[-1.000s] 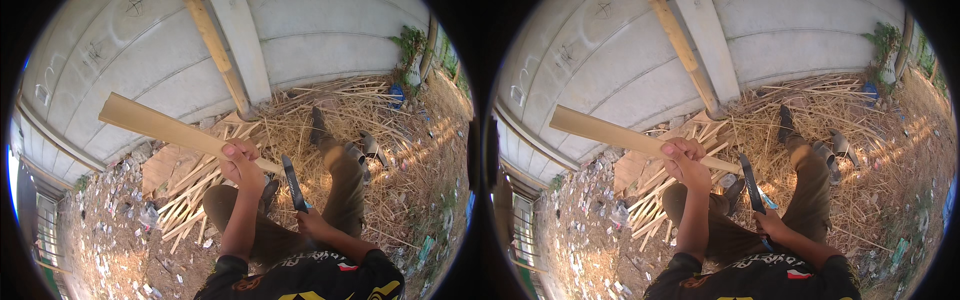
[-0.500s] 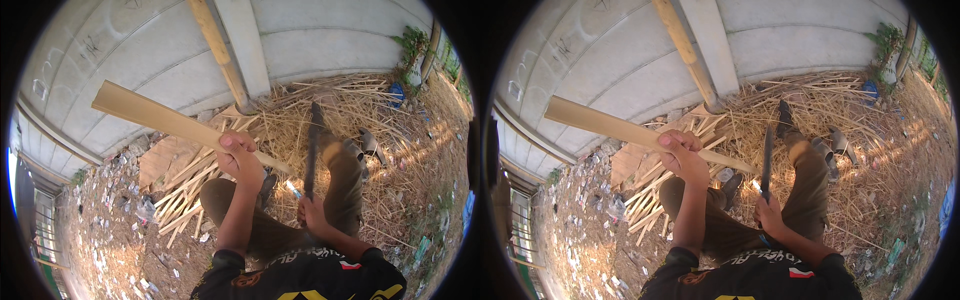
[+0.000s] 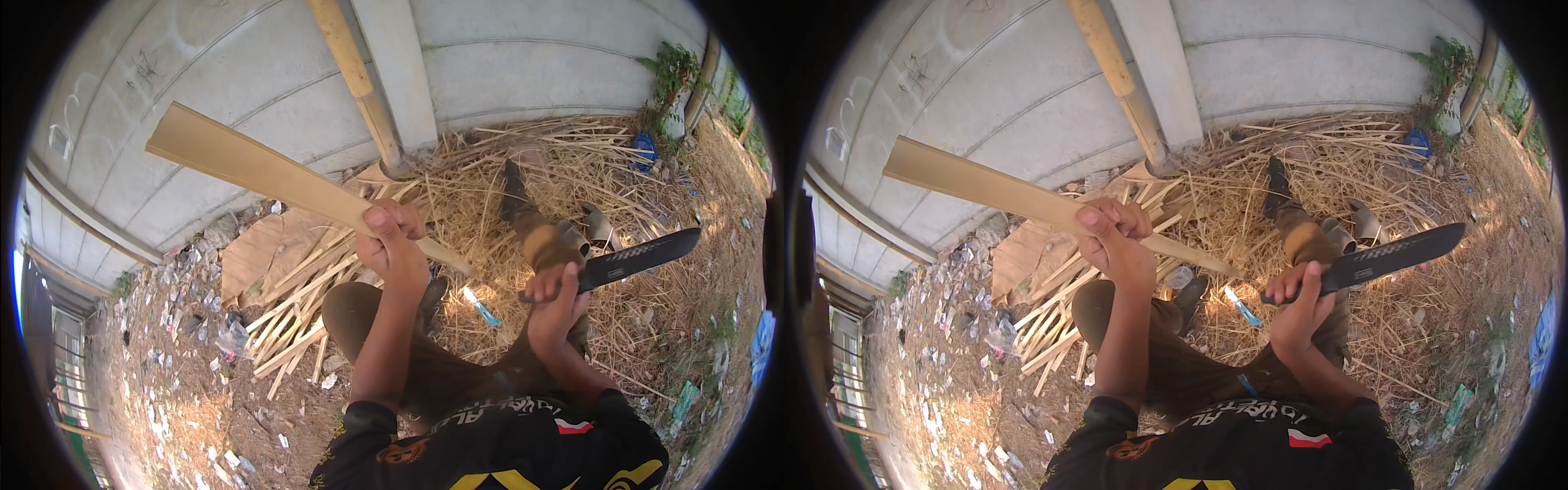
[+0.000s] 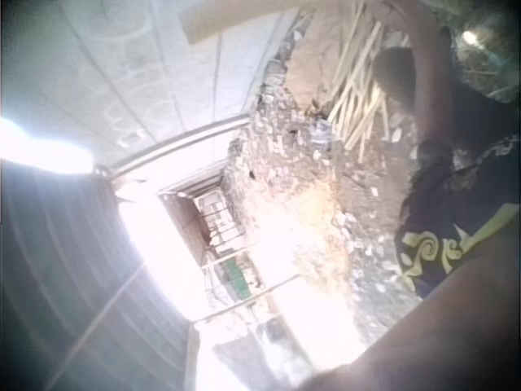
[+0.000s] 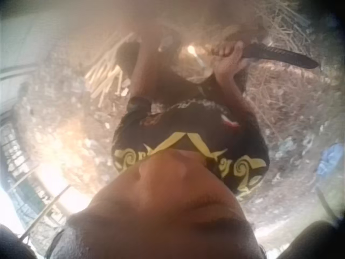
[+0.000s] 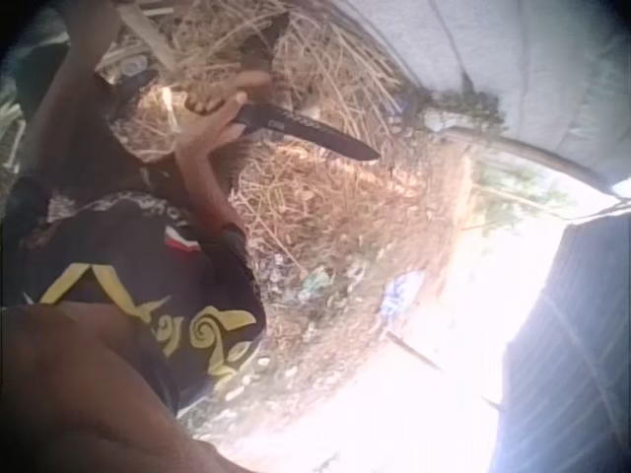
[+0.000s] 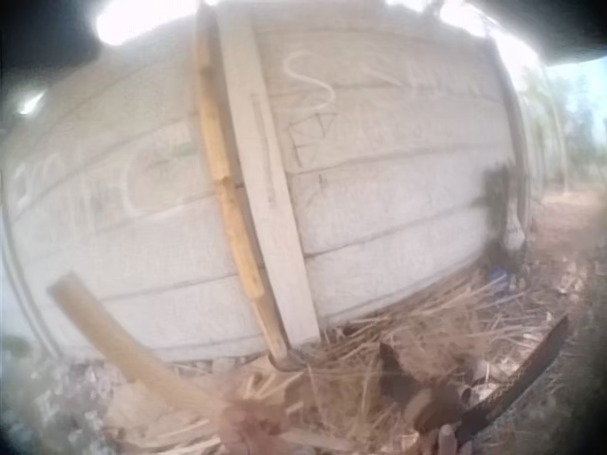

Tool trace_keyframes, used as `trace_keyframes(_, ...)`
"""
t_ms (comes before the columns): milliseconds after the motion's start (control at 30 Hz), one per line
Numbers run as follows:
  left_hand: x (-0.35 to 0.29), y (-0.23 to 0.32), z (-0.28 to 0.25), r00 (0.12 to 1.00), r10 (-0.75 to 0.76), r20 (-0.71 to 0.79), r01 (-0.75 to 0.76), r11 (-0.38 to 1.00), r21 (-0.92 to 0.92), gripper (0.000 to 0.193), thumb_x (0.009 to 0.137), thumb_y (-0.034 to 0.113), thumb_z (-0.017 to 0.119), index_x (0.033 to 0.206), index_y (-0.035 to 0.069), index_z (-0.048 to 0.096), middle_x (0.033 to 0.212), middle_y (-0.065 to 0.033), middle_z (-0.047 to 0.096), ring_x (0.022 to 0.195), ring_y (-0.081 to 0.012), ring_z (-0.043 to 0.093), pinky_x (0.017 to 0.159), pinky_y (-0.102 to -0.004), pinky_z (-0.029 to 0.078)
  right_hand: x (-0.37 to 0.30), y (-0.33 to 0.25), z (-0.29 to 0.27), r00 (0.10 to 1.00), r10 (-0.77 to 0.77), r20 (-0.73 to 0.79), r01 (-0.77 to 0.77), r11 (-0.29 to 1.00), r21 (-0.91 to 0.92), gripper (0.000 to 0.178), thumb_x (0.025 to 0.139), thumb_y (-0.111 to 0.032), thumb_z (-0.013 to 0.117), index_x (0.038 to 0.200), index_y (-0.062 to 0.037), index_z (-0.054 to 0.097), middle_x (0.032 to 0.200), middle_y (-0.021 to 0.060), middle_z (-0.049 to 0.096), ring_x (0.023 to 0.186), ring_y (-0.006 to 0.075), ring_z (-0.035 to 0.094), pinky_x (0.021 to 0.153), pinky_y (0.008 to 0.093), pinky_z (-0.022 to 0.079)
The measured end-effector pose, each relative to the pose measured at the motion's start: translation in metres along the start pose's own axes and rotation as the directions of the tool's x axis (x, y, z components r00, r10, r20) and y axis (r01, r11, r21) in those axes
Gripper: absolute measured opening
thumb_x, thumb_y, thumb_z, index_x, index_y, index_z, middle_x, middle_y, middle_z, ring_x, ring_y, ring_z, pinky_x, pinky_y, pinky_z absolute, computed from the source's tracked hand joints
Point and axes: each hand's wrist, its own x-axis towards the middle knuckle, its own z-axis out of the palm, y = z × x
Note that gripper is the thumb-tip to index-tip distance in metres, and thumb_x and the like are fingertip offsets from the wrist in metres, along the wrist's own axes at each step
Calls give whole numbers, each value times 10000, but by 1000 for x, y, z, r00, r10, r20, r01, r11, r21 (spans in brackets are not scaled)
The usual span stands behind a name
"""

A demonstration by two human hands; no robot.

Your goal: The person sits on the ground and uses a large knife to split a long bamboo stick into smaller strips. They hold the bamboo with one hand and strike it with the knife to separate the pieces, then place the split strips on the ground.

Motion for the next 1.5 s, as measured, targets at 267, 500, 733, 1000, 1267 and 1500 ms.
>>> trace_keyframes(267, -5, 7, -6, 995, 23, 98, -23, 1000, 3, 433, 1027, 457, 444, 854, 62, 409, 603, 10, 277, 466, -78, 240, 428, -257, 188, 9, -21, -12, 584, 809, 68, -597, 485, -638, 209, 955, -205, 580, 841, -99, 441, 591, -29, 408, 415, 73, 395, 359, 251, 339)
trace_keyframes(500, -1, 7, -7, 998, 8, 65, -7, 1000, -15, 425, 1032, 443, 442, 849, 60, 414, 612, 9, 291, 469, -82, 244, 425, -260, 198, 48, -58, 18, 994, -49, 102, 58, 994, -95, 183, 994, -178, 509, 845, -88, 453, 575, -13, 373, 435, 102, 384, 424, 281, 379)
trace_keyframes(733, -4, 5, 2, 995, 29, 95, -31, 999, 19, 427, 1031, 450, 440, 858, 61, 415, 613, 6, 291, 472, -85, 249, 427, -262, 202, -41, 30, -51, 387, 921, -40, -671, 251, -698, 143, 907, -132, 541, 822, -96, 432, 543, -10, 392, 383, 108, 386, 360, 289, 327)
trace_keyframes(1000, -3, 8, -11, 996, 25, 89, -24, 1000, -15, 441, 1029, 458, 441, 843, 58, 416, 604, 7, 269, 465, -89, 245, 427, -261, 197, 40, -70, 36, 940, 108, 323, -20, 965, -263, 175, 975, -159, 516, 829, -79, 462, 568, -13, 406, 432, 81, 391, 424, 257, 358)
trace_keyframes(1267, -7, 5, 7, 995, 10, 101, -8, 1000, -18, 455, 1008, 482, 474, 841, 64, 415, 597, 6, 284, 465, -87, 247, 419, -259, 200, -46, 41, -54, 425, 901, -84, -658, 244, -713, 233, 949, -191, 539, 763, -100, 431, 540, -21, 375, 394, 95, 369, 370, 284, 319)
trace_keyframes(1500, 7, 4, -13, 1000, -29, 2, 29, 998, -47, 459, 1010, 491, 462, 838, 68, 419, 589, 12, 284, 469, -80, 246, 423, -253, 200, 17, -67, 23, 727, 651, 218, -438, 684, -583, 285, 969, -250, 551, 759, -99, 432, 559, -32, 394, 409, 66, 381, 380, 250, 337)
